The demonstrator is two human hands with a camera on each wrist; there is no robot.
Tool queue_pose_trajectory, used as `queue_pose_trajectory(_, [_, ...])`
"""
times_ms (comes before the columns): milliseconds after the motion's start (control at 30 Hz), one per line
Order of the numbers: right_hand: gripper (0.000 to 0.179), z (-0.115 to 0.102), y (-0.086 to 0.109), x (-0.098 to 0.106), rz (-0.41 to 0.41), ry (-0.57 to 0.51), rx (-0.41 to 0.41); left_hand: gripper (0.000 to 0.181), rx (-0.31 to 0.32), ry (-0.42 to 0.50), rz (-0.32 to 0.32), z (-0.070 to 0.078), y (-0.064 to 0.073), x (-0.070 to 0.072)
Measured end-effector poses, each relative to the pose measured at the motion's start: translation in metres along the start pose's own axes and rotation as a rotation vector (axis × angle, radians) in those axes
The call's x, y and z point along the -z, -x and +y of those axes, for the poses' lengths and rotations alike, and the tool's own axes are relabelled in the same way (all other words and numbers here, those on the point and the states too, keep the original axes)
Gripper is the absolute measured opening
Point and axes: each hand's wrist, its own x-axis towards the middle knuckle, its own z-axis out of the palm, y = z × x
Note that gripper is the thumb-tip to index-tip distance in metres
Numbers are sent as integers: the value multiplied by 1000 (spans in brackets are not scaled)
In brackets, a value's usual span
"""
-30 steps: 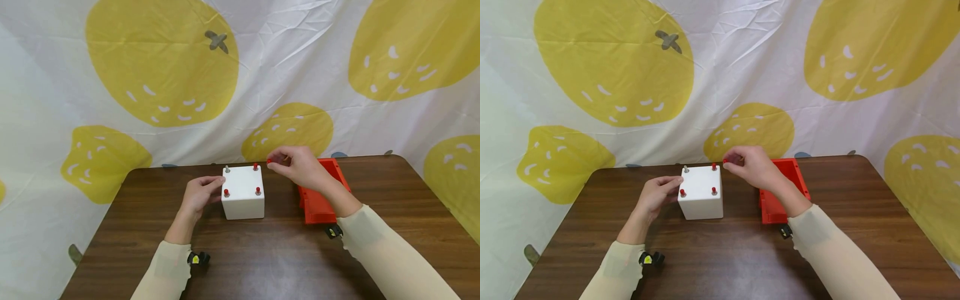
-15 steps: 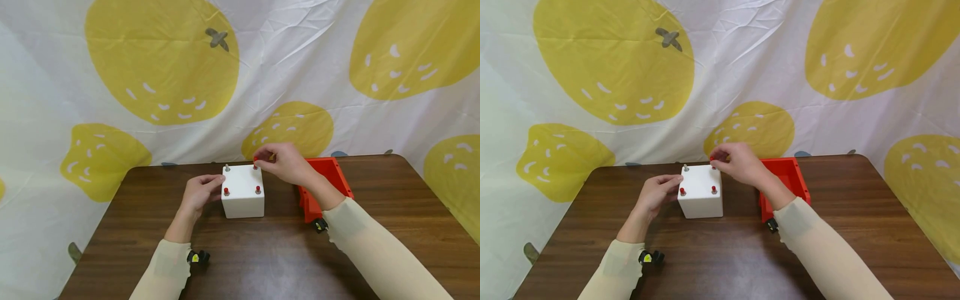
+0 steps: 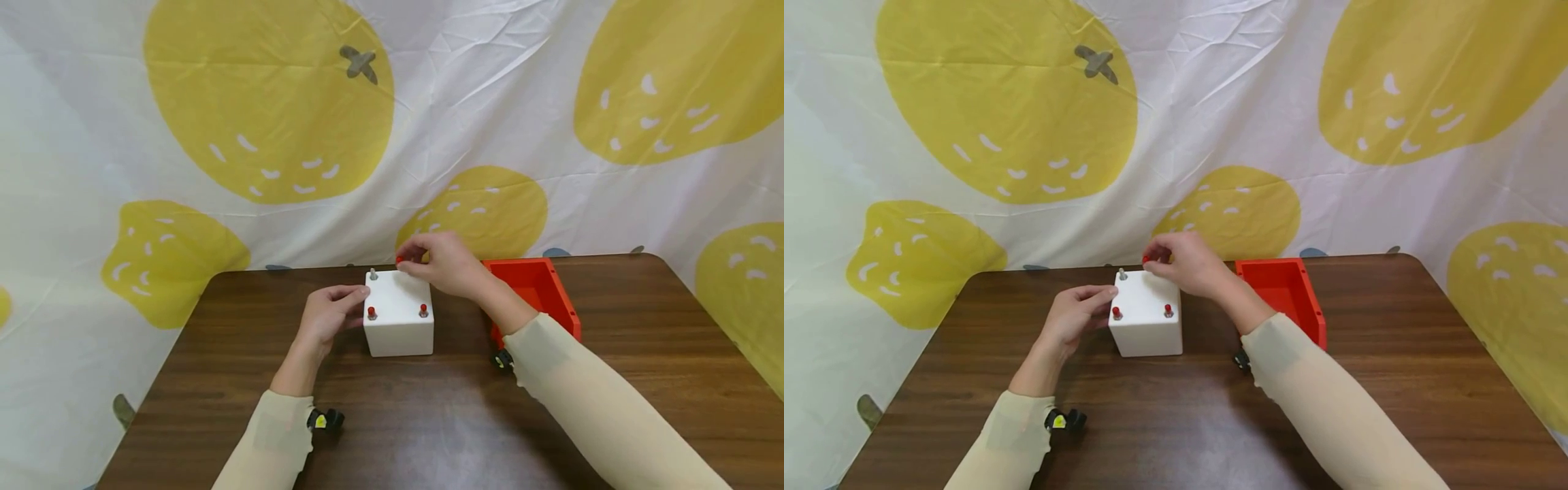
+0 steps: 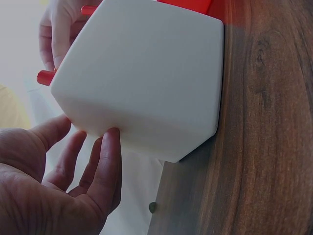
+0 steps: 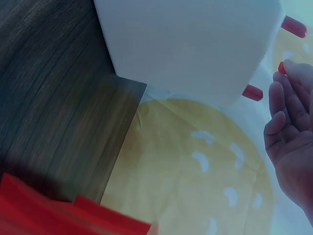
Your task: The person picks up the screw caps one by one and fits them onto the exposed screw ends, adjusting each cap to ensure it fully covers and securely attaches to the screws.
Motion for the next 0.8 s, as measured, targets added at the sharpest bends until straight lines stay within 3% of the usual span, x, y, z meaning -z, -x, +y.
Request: queue_pose_trajectory(800, [10,-5,-27,-24,-77,-51,-7,33,-26,13,-19,-2,2,-1])
